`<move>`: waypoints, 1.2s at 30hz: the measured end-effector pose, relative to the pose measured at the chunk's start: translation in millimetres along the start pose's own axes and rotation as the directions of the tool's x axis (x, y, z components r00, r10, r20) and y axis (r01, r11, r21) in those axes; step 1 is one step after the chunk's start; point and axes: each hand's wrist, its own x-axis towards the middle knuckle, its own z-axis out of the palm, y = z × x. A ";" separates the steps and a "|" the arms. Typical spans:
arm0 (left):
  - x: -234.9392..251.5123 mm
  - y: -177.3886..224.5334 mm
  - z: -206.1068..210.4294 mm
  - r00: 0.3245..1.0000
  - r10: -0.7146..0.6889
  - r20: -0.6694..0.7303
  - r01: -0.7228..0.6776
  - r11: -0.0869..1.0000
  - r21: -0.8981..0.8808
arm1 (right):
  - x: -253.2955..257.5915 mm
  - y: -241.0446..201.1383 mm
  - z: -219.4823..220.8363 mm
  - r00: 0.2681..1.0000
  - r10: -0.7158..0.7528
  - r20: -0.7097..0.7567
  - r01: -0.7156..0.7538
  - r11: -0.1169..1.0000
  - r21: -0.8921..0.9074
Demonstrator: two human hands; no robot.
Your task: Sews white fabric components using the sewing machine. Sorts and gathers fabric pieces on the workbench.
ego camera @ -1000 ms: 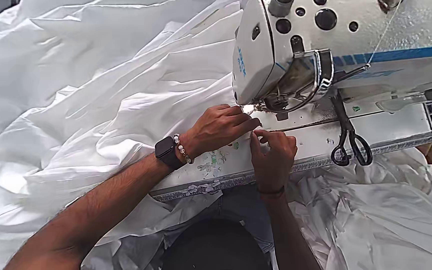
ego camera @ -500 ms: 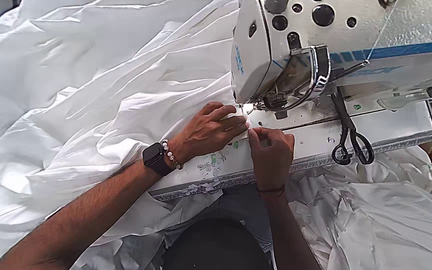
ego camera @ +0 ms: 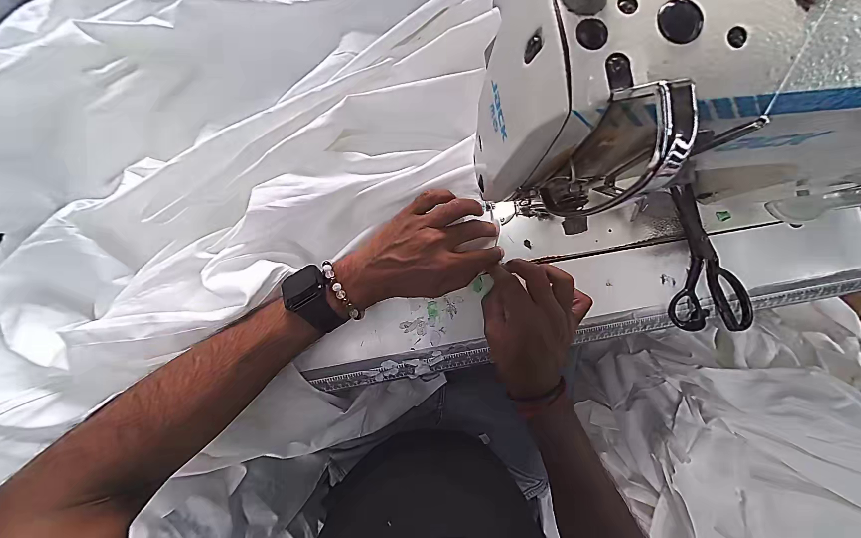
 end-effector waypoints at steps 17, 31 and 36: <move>2.0 25.6 4.7 0.906 -0.421 -0.044 0.404 0.892 -0.203 | 20.3 20.1 1.1 1.000 -0.025 0.006 0.023 0.984 0.179; -6.3 18.2 5.1 0.956 -0.286 -0.065 0.286 0.958 -0.009 | 40.7 30.8 -25.3 0.904 -0.362 0.226 0.400 0.903 -0.153; -0.2 -1.3 8.9 0.962 -0.251 -0.110 0.254 0.967 0.023 | 49.9 22.6 -15.0 0.923 -0.296 0.248 0.356 0.900 -0.253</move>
